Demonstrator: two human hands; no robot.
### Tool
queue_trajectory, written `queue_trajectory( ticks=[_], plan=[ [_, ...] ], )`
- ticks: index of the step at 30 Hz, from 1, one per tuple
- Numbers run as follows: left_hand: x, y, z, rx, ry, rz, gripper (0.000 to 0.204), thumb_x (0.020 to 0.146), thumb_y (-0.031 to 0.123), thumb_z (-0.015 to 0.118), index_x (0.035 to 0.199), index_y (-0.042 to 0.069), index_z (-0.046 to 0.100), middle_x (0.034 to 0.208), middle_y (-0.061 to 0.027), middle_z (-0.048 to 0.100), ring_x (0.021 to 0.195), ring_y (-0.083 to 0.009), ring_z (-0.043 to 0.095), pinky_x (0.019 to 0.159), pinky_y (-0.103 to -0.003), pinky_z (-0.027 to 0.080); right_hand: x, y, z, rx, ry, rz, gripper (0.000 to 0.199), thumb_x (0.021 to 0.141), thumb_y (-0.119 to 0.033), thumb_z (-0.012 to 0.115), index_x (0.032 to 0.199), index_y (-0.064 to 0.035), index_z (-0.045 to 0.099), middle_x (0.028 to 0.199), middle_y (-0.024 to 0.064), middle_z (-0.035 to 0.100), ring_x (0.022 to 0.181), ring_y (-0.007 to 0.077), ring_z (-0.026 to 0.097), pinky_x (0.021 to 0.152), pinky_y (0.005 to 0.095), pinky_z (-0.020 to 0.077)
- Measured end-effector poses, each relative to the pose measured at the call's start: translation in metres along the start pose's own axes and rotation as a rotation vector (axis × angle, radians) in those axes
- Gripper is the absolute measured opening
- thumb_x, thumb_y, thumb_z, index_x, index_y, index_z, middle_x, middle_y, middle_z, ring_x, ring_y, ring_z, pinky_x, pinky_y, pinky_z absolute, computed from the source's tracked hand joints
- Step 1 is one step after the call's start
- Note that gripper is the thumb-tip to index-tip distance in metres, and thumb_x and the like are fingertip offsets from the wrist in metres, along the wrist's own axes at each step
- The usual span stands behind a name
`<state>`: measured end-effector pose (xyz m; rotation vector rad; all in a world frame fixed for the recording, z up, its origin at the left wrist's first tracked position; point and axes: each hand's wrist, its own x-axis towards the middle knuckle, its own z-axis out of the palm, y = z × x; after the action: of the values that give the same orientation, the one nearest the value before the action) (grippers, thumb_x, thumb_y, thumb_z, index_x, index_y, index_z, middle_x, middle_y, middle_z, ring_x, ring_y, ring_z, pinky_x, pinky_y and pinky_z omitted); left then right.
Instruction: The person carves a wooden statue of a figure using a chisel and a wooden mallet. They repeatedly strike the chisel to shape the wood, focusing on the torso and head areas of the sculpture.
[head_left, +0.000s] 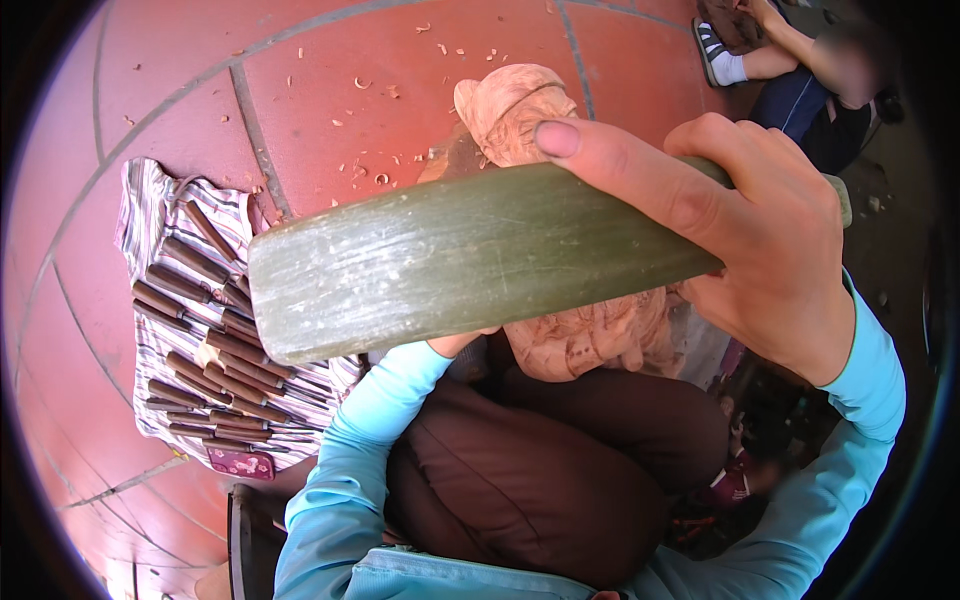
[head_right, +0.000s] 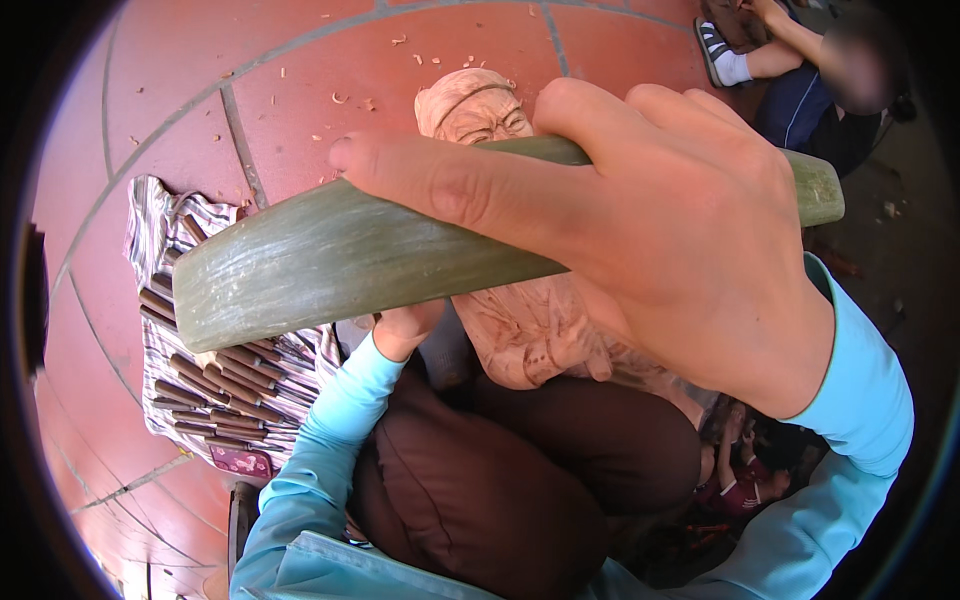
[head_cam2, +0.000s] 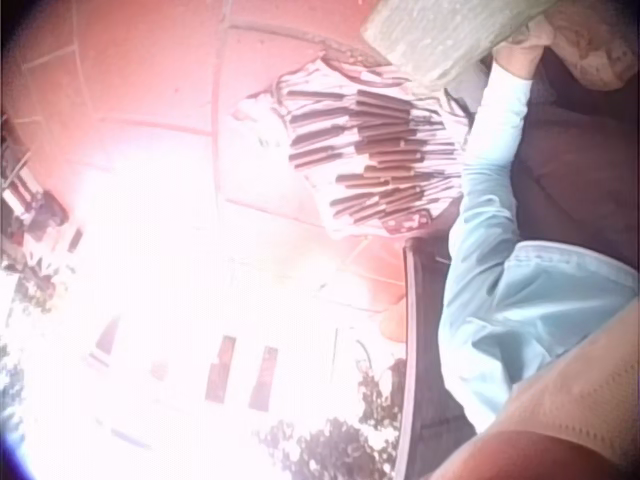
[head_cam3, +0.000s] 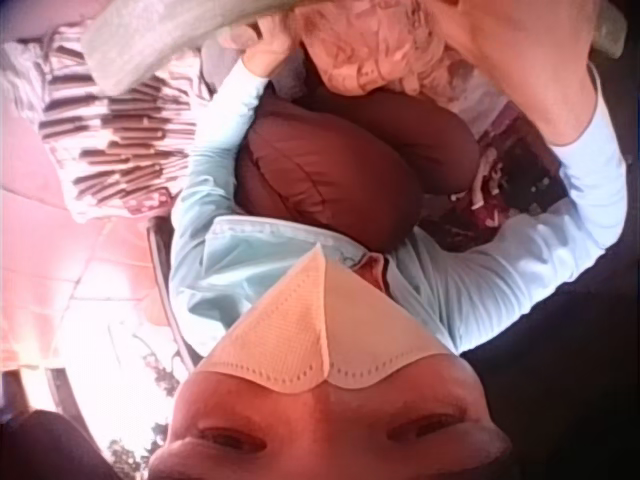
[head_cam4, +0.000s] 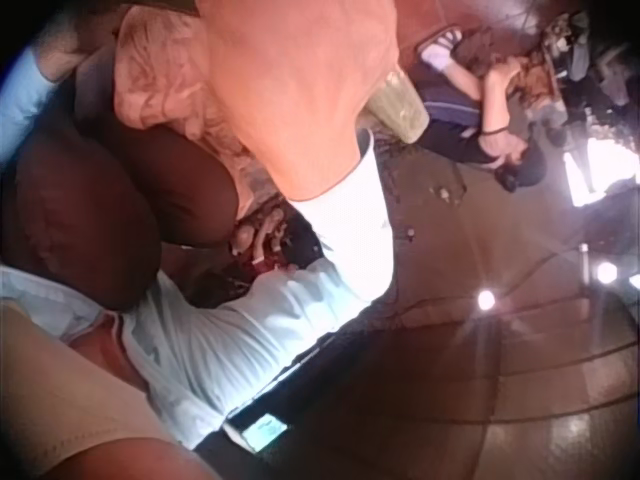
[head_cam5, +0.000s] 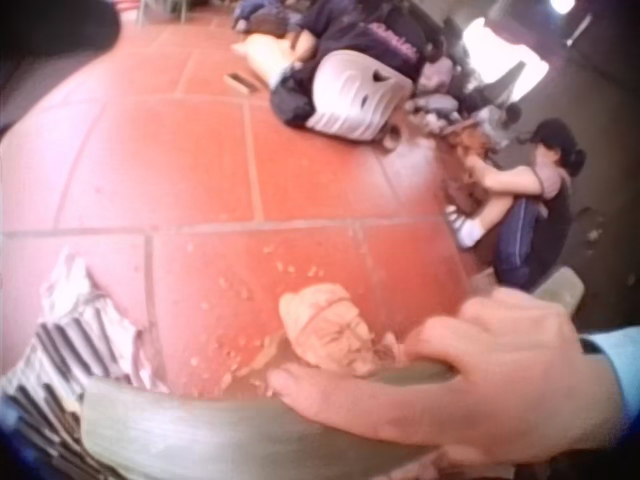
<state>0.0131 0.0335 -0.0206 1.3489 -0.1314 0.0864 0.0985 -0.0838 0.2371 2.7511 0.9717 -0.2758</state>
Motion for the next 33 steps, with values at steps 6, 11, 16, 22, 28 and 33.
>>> queue_trajectory(
  ticks=[6, 11, 16, 22, 28, 33],
  plan=[
    [0.003, 0.009, 0.011, 0.026, 0.056, 0.111, 0.021, 0.096, 0.028, 0.052, 0.09, 0.008, 0.053, 0.088, -0.0036, 0.058, 0.08, -0.0128, 0.052, 0.074, -0.032, 0.041, -0.002, 0.001, -0.003, 0.075, -0.008, 0.015, 0.063, 0.061, -0.008, 0.074, 0.122, -0.0229, 0.063, 0.071, 0.0005, 0.054, 0.063, 0.0176, 0.053, 0.056, 0.0302, 0.0425],
    [0.002, 0.012, 0.01, 0.015, 0.07, 0.107, 0.021, 0.096, 0.028, 0.052, 0.088, 0.008, 0.052, 0.086, -0.0038, 0.058, 0.078, -0.0123, 0.052, 0.071, -0.031, 0.042, 0.015, -0.008, 0.0, 0.272, 0.151, -0.036, 0.063, 0.062, -0.01, 0.074, 0.122, -0.0244, 0.063, 0.072, 0.0003, 0.054, 0.062, 0.0177, 0.052, 0.054, 0.0291, 0.0415],
    [-0.001, 0.004, 0.001, 0.046, 0.096, 0.063, 0.022, 0.097, 0.027, 0.052, 0.086, 0.008, 0.051, 0.084, -0.004, 0.058, 0.076, -0.0118, 0.053, 0.069, -0.03, 0.043, 0.017, 0.001, 0.003, -0.182, 0.221, -0.298, 0.061, 0.062, -0.02, 0.075, 0.118, -0.0394, 0.063, 0.072, -0.0011, 0.047, 0.06, 0.0151, 0.049, 0.051, 0.0265, 0.0368],
    [-0.003, 0.007, 0.004, 0.066, 0.116, 0.114, 0.023, 0.097, 0.027, 0.052, 0.084, 0.008, 0.05, 0.082, -0.0043, 0.058, 0.073, -0.0112, 0.053, 0.066, -0.029, 0.044, 0.02, 0.0, 0.017, -0.316, 0.328, -0.391, 0.05, 0.067, -0.041, 0.069, 0.116, -0.0474, 0.061, 0.073, -0.0024, 0.038, 0.056, 0.0139, 0.038, 0.05, 0.0254, 0.0311],
    [0.005, 0.015, 0.014, 0.03, 0.118, 0.183, 0.024, 0.097, 0.027, 0.051, 0.082, 0.009, 0.049, 0.079, -0.0046, 0.058, 0.07, -0.0106, 0.053, 0.063, -0.028, 0.045, 0.015, -0.008, 0.005, -0.314, 0.256, -0.34, 0.044, 0.066, -0.038, 0.071, 0.109, -0.0454, 0.066, 0.077, -0.0013, 0.042, 0.059, 0.0141, 0.043, 0.051, 0.0262, 0.0332],
    [0.011, 0.014, 0.019, -0.021, 0.1, 0.18, 0.025, 0.098, 0.027, 0.051, 0.08, 0.009, 0.048, 0.077, -0.0048, 0.058, 0.068, -0.01, 0.054, 0.06, -0.027, 0.045, 0.006, 0.002, 0.016, -0.326, 0.323, -0.321, 0.049, 0.061, -0.031, 0.073, 0.108, -0.0454, 0.066, 0.08, -0.0007, 0.045, 0.059, 0.0145, 0.045, 0.051, 0.026, 0.034]
  ],
)
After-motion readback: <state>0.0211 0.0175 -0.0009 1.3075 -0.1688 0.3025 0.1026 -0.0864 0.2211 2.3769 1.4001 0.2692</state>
